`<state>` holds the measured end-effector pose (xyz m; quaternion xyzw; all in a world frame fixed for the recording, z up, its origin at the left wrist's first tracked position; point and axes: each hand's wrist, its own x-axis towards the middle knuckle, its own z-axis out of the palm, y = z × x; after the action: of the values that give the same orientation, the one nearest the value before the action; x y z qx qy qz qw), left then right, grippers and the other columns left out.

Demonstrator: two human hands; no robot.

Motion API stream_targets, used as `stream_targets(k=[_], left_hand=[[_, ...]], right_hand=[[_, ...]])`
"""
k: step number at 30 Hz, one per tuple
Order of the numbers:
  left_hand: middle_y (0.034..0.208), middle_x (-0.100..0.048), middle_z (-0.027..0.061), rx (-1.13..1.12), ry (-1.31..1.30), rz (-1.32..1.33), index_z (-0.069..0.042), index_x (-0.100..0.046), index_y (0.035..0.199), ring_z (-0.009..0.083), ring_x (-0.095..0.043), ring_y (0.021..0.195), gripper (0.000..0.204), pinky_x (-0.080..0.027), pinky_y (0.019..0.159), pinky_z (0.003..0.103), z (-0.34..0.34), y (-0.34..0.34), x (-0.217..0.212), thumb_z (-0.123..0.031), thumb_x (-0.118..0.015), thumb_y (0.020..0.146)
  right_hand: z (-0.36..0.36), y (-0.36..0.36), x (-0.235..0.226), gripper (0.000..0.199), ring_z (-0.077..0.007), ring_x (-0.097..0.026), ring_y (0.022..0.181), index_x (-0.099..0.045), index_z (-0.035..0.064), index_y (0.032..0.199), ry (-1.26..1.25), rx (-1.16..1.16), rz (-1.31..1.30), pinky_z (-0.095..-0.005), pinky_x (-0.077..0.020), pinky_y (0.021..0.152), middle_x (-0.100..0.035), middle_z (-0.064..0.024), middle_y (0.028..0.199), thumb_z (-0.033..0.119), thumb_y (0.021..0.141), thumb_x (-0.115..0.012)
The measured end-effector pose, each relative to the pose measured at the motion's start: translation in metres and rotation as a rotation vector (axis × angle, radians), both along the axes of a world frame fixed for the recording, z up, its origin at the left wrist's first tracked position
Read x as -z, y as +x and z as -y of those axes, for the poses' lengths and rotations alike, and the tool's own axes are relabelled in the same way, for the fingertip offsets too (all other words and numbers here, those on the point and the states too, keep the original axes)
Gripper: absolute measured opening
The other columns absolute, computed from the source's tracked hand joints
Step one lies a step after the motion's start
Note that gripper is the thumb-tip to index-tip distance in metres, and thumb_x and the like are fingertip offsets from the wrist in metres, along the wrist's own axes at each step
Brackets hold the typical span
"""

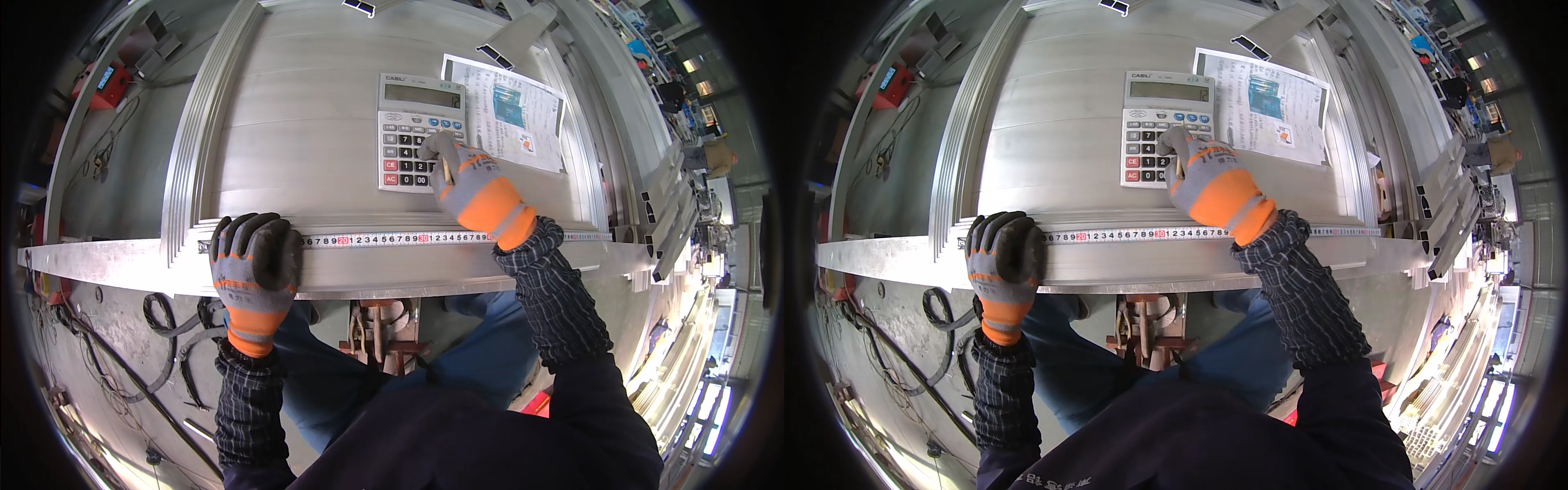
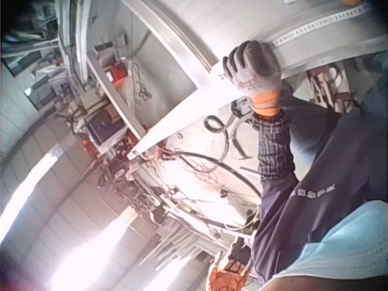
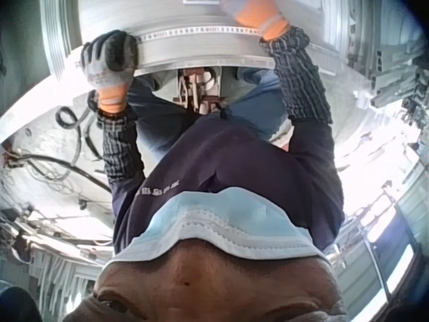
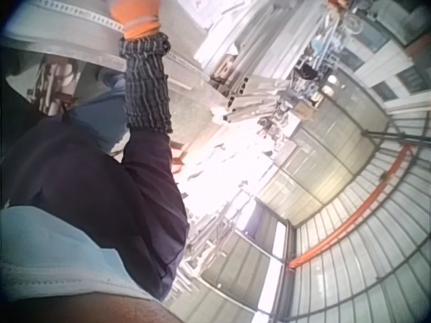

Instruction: The person measures and marks a long aluminum profile using a tape measure and pencil, then uses a calculator to compute dimensions. The person repeatedly measures, marks, and calculates along the profile.

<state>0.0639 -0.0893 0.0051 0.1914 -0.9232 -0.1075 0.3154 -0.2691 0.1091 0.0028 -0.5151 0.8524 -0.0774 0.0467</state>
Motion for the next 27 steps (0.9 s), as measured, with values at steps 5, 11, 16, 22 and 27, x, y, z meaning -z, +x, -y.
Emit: stream_targets(k=[5, 11, 16, 22, 27], left_hand=[[0.122, -0.081, 0.0105, 0.001, 0.008, 0.018, -0.011, -0.083, 0.119, 0.0367, -0.074, 0.118, 0.031, -0.055, 0.115, 0.056, 0.0, 0.0, 0.001, -0.018, -0.088, 0.09], [0.123, -0.081, 0.0109, -0.004, -0.009, 0.024, -0.011, -0.083, 0.119, 0.0373, -0.074, 0.12, 0.03, -0.055, 0.115, 0.056, -0.001, 0.001, 0.001, -0.018, -0.087, 0.09], [0.12, -0.081, 0.0109, -0.001, 0.021, 0.008, -0.01, -0.083, 0.119, 0.0372, -0.075, 0.117, 0.03, -0.055, 0.115, 0.056, -0.002, 0.0, -0.001, -0.017, -0.088, 0.09], [0.118, -0.082, 0.013, 0.0, -0.024, 0.004, -0.009, -0.082, 0.118, 0.0387, -0.076, 0.114, 0.024, -0.057, 0.11, 0.055, -0.003, -0.003, -0.005, -0.018, -0.085, 0.096], [0.118, -0.083, 0.0139, 0.0, 0.01, 0.01, -0.008, -0.082, 0.118, 0.0391, -0.076, 0.114, 0.021, -0.057, 0.11, 0.055, -0.003, 0.0, -0.003, -0.016, -0.084, 0.099]], right_hand=[[0.013, -0.005, -0.015, 0.08, -0.0505, -0.07, 0.139, -0.049, -0.0132, 0.167, 0.072, 0.006, 0.125, -0.0567, -0.0505, 0.125, -0.072, -0.0375, 0.148, 0.039, 0.108, -0.058], [0.041, 0.015, -0.039, 0.082, -0.0527, -0.075, 0.126, -0.05, -0.0155, 0.166, 0.238, 0.087, -0.002, -0.0578, -0.056, 0.118, -0.076, -0.0364, 0.14, 0.041, 0.108, -0.059], [0.002, 0.009, -0.038, 0.051, -0.0516, -0.078, 0.115, -0.063, -0.0031, 0.15, -0.176, 0.141, 0.042, -0.0577, -0.0601, 0.106, -0.082, -0.0273, 0.121, 0.028, 0.11, -0.062], [-0.06, 0.024, -0.036, 0.022, -0.0489, -0.076, 0.102, -0.064, 0.0094, 0.13, -0.365, 0.121, 0.168, -0.0584, -0.0591, 0.096, -0.081, -0.0188, 0.114, 0.012, 0.108, -0.064], [-0.069, 0.031, -0.03, 0.025, -0.048, -0.076, 0.103, -0.065, 0.0107, 0.132, -0.331, 0.094, 0.067, -0.0584, -0.0578, 0.099, -0.081, -0.0183, 0.117, 0.013, 0.107, -0.065]])
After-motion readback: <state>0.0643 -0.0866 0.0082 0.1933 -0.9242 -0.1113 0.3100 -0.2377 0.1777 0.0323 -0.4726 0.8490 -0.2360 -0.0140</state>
